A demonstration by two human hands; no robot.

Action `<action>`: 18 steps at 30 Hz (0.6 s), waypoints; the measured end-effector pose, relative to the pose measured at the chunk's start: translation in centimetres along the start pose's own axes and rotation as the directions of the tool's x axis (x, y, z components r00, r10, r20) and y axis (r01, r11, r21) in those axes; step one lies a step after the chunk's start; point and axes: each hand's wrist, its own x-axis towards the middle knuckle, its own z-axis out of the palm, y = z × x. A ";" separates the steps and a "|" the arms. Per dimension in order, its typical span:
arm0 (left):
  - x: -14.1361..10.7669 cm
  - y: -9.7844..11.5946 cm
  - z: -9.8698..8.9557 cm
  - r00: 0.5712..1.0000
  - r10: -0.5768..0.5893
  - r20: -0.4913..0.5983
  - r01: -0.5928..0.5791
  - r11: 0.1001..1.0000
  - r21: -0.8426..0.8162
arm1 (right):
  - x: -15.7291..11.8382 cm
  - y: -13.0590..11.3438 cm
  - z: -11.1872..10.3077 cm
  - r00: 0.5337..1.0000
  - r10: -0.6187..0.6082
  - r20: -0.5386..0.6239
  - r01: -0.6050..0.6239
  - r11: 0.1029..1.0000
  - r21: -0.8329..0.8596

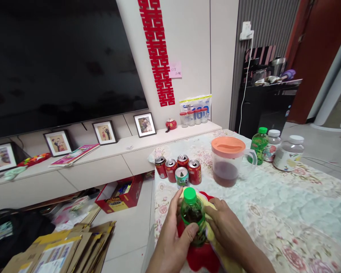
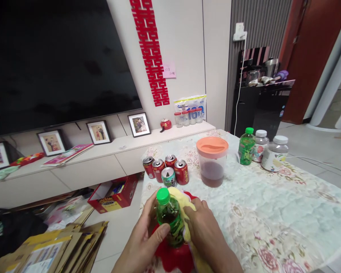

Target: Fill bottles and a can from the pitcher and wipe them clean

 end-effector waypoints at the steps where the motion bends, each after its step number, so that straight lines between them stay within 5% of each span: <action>1: -0.2 -0.2 0.1 1.000 0.000 -0.022 0.001 1.000 0.013 | -0.1 -0.2 -0.4 1.000 -0.015 -0.011 0.015 0.999 0.048; 6: -0.2 0.3 1.2 0.989 0.112 -0.097 -0.084 0.962 0.260 | -1.5 -1.2 -2.8 0.960 -0.100 -0.260 0.201 0.895 0.399; 10: 0.2 1.0 1.6 0.998 0.066 -0.024 -0.062 0.989 0.136 | -2.8 -1.8 -3.1 0.862 -0.106 -0.496 0.336 0.852 0.401; 14: 0.3 0.4 2.0 0.998 0.008 -0.063 -0.011 0.999 -0.052 | -2.1 -2.2 -2.2 0.864 -0.132 -0.486 0.332 0.874 0.353; 18: 0.2 0.1 1.6 0.999 -0.048 -0.001 0.048 0.996 -0.073 | -0.3 -1.4 -1.6 0.962 -0.070 -0.266 0.204 0.829 0.521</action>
